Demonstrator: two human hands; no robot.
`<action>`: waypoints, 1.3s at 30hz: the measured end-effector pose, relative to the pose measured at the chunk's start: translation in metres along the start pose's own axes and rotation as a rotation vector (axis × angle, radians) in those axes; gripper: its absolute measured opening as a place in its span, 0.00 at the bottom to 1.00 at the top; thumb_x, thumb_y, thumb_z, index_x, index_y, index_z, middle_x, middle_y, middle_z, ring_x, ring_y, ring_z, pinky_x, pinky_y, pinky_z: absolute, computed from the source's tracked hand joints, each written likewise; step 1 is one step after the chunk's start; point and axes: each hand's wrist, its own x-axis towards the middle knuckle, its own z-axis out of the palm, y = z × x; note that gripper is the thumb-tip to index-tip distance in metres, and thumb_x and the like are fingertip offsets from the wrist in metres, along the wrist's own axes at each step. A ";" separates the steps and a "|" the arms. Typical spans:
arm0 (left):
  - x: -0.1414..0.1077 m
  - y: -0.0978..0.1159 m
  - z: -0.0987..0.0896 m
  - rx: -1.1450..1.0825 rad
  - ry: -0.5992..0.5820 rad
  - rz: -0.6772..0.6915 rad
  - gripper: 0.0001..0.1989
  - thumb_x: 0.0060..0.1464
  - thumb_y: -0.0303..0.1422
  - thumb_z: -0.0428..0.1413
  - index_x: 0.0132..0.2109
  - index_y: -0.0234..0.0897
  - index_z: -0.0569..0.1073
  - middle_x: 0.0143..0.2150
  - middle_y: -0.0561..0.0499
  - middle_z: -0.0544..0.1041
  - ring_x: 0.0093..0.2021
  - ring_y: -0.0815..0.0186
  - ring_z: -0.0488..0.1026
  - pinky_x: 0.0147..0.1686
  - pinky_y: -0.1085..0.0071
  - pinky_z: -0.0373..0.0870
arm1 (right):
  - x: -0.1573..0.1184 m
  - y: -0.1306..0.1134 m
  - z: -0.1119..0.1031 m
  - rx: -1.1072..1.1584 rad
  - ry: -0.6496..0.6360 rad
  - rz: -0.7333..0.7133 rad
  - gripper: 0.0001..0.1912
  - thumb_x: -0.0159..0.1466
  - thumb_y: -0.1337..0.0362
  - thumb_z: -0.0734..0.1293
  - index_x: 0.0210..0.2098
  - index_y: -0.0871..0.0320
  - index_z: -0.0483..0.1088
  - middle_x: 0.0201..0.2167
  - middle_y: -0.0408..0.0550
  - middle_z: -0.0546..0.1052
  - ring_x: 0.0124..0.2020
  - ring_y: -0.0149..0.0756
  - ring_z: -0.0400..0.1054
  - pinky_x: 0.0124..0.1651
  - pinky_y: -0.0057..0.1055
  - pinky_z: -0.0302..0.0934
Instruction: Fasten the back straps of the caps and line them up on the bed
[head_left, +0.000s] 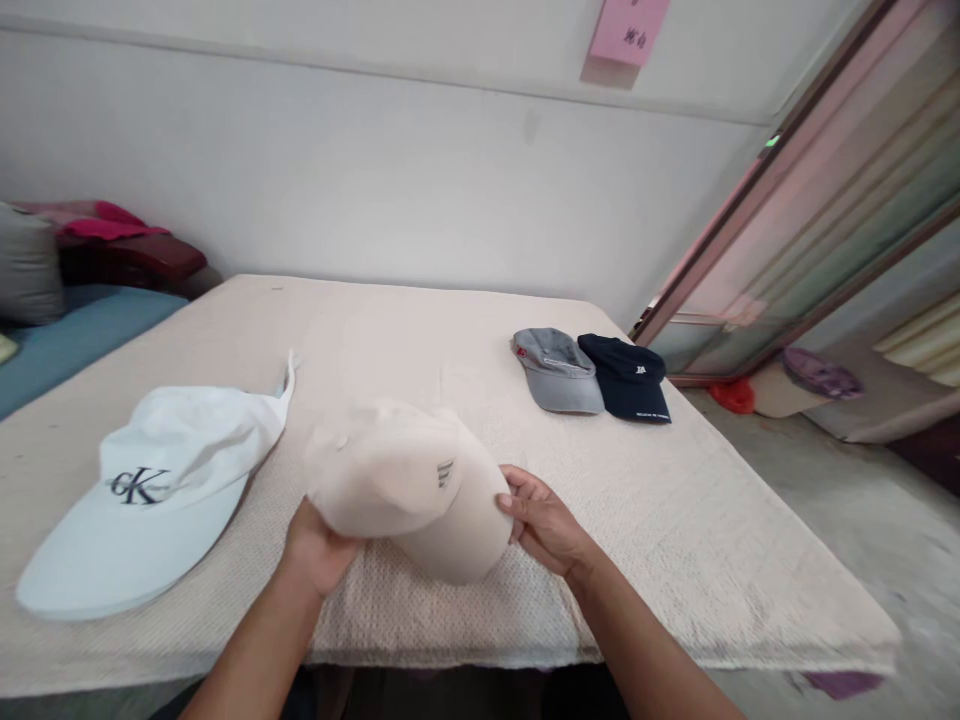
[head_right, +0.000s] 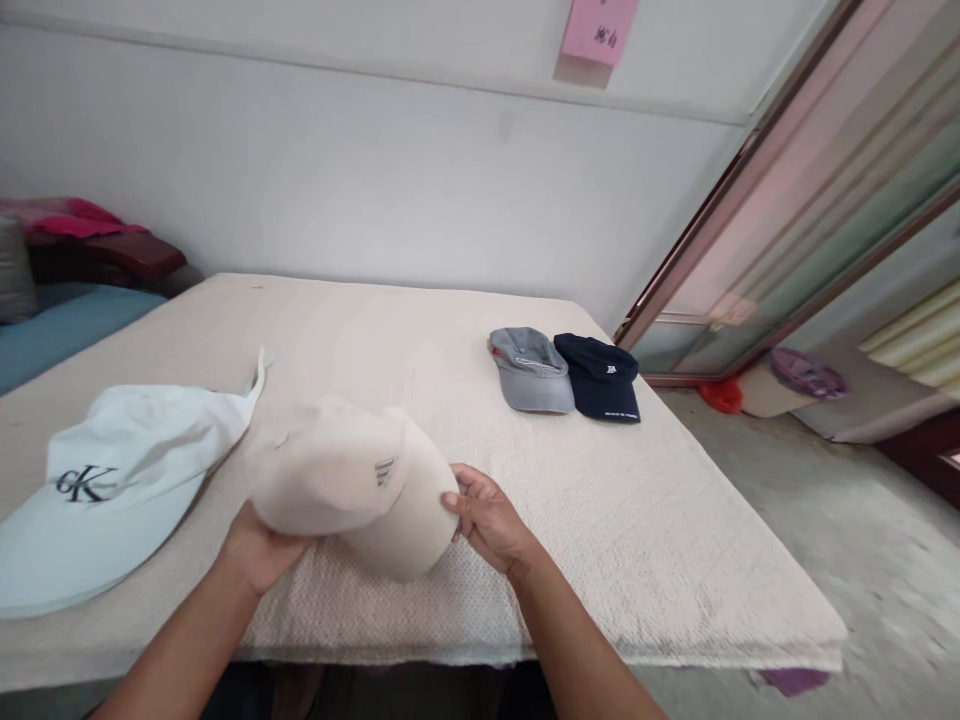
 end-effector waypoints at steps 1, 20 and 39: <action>0.002 -0.003 0.003 0.017 0.077 0.015 0.10 0.57 0.31 0.51 0.43 0.39 0.76 0.34 0.49 0.80 0.37 0.62 0.77 0.40 0.66 0.76 | 0.005 -0.004 -0.003 0.000 0.019 -0.033 0.17 0.56 0.61 0.72 0.44 0.59 0.71 0.27 0.43 0.74 0.23 0.27 0.66 0.25 0.24 0.61; -0.001 -0.018 0.019 0.206 0.238 -0.066 0.07 0.57 0.23 0.51 0.35 0.28 0.74 0.34 0.44 0.76 0.28 0.70 0.73 0.26 0.76 0.71 | 0.140 -0.051 -0.113 0.054 0.658 -0.226 0.11 0.56 0.69 0.70 0.26 0.58 0.61 0.17 0.41 0.67 0.18 0.27 0.63 0.16 0.21 0.60; -0.015 -0.019 0.009 0.060 0.258 -0.027 0.05 0.52 0.26 0.54 0.32 0.28 0.73 0.29 0.45 0.75 0.23 0.71 0.69 0.21 0.76 0.63 | 0.133 -0.030 -0.085 -0.167 0.855 -0.365 0.09 0.53 0.68 0.69 0.28 0.56 0.61 0.13 0.32 0.60 0.10 0.21 0.50 0.11 0.19 0.45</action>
